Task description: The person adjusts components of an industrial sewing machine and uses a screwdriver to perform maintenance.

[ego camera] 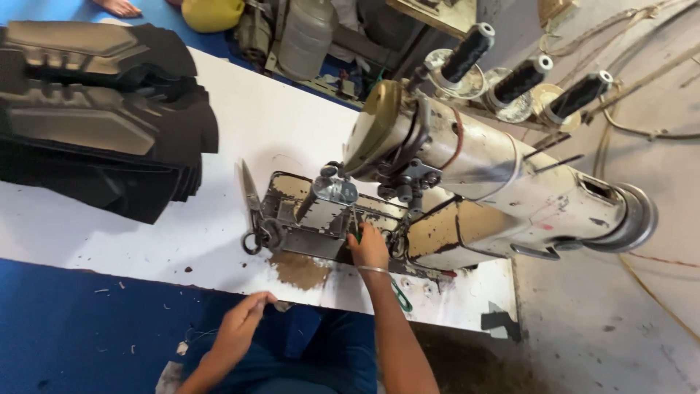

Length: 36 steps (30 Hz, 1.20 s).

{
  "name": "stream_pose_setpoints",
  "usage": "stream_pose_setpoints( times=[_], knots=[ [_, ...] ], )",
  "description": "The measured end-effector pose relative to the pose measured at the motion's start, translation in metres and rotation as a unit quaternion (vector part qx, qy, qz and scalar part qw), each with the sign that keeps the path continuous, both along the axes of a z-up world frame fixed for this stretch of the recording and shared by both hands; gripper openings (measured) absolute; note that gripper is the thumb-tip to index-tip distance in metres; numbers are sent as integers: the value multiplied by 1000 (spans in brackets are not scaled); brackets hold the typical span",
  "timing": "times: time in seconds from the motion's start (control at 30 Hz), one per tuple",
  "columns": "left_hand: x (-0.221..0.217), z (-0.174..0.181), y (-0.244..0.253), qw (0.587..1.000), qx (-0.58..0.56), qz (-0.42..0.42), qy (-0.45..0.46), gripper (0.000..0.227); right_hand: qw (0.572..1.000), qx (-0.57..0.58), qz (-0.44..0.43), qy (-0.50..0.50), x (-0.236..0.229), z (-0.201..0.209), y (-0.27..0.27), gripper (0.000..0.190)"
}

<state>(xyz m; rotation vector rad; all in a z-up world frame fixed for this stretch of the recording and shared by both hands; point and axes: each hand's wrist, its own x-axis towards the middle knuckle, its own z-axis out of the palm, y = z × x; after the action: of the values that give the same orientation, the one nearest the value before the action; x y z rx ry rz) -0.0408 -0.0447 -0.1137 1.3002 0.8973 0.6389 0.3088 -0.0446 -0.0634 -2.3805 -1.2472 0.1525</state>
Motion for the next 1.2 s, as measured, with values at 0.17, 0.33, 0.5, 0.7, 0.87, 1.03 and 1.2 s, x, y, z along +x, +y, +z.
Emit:
stream_pose_setpoints(
  times=[0.17,0.33,0.5,0.7,0.87,1.03,1.2],
  knots=[
    [-29,-57,-30,997,-66,28,-37,28,935,90,-56,339,-27,-6,-52,31],
    [-45,-67,-24,997,-72,37,-8,29,828,117,-77,543,-54,-28,-131,30],
    [-42,-54,-3,996,-73,-9,46,28,986,91,-29,137,-36,-30,-117,36],
    [-47,-25,0,995,-54,4,82,27,989,142,41,-21,-71,63,-55,33],
    [-70,-13,-7,984,-123,127,-3,24,979,126,133,92,-143,77,4,24],
    [-87,34,6,983,-57,176,-13,24,966,133,218,46,-186,58,70,35],
    [-94,44,9,984,-10,177,-1,24,987,-21,152,38,-165,14,67,38]
  ],
)
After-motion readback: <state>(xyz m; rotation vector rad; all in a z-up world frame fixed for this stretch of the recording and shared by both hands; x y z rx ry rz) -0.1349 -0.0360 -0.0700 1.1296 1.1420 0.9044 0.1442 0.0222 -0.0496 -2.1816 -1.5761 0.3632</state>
